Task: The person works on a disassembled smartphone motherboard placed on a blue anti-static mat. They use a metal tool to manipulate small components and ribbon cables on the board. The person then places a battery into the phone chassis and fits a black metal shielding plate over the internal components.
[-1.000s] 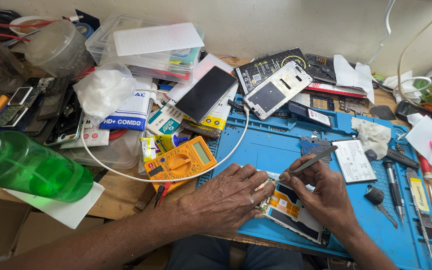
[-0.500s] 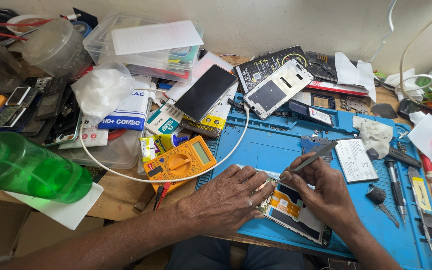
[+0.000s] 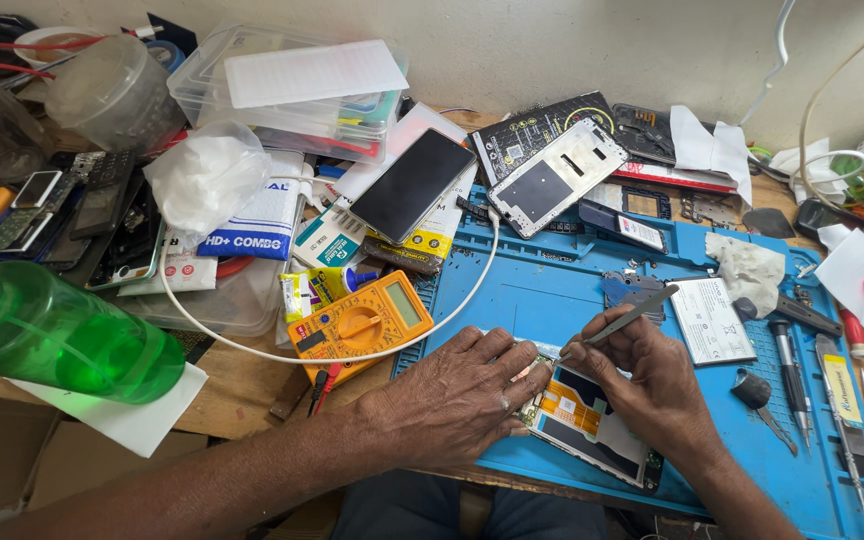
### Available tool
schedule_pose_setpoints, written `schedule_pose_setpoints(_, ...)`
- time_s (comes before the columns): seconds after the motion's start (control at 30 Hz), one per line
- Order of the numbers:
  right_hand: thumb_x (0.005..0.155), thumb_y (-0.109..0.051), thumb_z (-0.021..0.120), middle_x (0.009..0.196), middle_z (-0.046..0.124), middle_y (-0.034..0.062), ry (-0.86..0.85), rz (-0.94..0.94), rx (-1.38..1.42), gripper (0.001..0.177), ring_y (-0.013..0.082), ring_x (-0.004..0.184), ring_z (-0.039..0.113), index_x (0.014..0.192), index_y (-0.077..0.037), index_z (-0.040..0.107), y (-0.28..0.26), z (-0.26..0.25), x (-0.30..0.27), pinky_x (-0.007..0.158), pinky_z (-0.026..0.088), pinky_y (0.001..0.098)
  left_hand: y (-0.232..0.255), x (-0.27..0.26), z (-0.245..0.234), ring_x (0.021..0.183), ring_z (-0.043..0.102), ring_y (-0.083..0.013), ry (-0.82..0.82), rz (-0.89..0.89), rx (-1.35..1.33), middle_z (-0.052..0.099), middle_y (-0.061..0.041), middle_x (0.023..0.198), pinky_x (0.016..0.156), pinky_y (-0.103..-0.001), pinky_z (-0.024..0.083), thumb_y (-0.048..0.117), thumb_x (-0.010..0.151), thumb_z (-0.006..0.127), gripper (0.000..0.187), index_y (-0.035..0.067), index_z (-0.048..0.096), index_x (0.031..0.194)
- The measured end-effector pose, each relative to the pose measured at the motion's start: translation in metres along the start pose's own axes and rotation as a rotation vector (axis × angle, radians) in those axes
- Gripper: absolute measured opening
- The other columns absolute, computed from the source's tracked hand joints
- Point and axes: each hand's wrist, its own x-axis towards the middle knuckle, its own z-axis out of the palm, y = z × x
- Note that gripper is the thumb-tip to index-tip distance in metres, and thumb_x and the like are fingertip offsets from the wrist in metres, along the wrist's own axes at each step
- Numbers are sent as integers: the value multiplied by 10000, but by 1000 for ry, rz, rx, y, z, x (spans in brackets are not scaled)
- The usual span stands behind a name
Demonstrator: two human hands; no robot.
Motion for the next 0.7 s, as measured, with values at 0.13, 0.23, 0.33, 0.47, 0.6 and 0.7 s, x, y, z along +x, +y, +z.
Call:
schedule_pose_setpoints(0.13, 893, -24, 643, 936, 803, 153, 14, 94, 75, 182, 212, 980, 812, 1071, -23, 603, -1, 0, 2, 862, 631, 344, 1, 0, -1, 1166, 529, -305, 20, 9, 16, 557, -183, 1276, 950, -475, 432, 382, 941, 643, 633, -49, 517, 1387)
schedule_pose_setpoints(0.23, 902, -17, 629, 935, 805, 157, 19, 142, 112, 172, 218, 973, 815, 1071, -19, 596, -4, 0, 2, 861, 633, 349, 2, 0, -2, 1152, 532, -301, 40, 19, 25, 558, -181, 1258, 948, -472, 433, 387, 945, 642, 624, -47, 520, 1377)
schedule_pose_setpoints(0.33, 898, -21, 632, 942, 806, 144, 23, 107, 28, 173, 205, 990, 808, 1065, -18, 588, -6, 1, 1, 870, 625, 336, 2, 0, -2, 1138, 534, -295, 21, 10, 13, 561, -172, 1238, 943, -470, 436, 387, 947, 640, 623, -41, 519, 1382)
schedule_pose_setpoints(0.47, 902, -20, 643, 932, 802, 156, 29, 100, 64, 167, 215, 980, 808, 1060, -4, 591, -8, 0, 0, 867, 628, 339, 4, -1, -2, 1143, 536, -295, 3, -7, 26, 563, -167, 1229, 945, -472, 441, 394, 943, 645, 623, -32, 521, 1382)
schedule_pose_setpoints(0.6, 907, -30, 636, 921, 797, 161, 38, 116, 75, 175, 217, 961, 810, 1074, -13, 583, -6, 1, 0, 850, 634, 342, 5, -1, -1, 1150, 533, -300, 24, 0, 50, 564, -175, 1241, 946, -475, 443, 409, 943, 650, 626, -28, 527, 1375)
schedule_pose_setpoints(0.7, 926, -34, 614, 921, 794, 171, 41, 143, 125, 151, 229, 948, 812, 1073, -10, 584, -3, 0, 0, 830, 643, 352, 4, -2, 0, 1157, 530, -306, 27, -4, 30, 563, -178, 1248, 958, -476, 442, 410, 950, 649, 633, -31, 523, 1385)
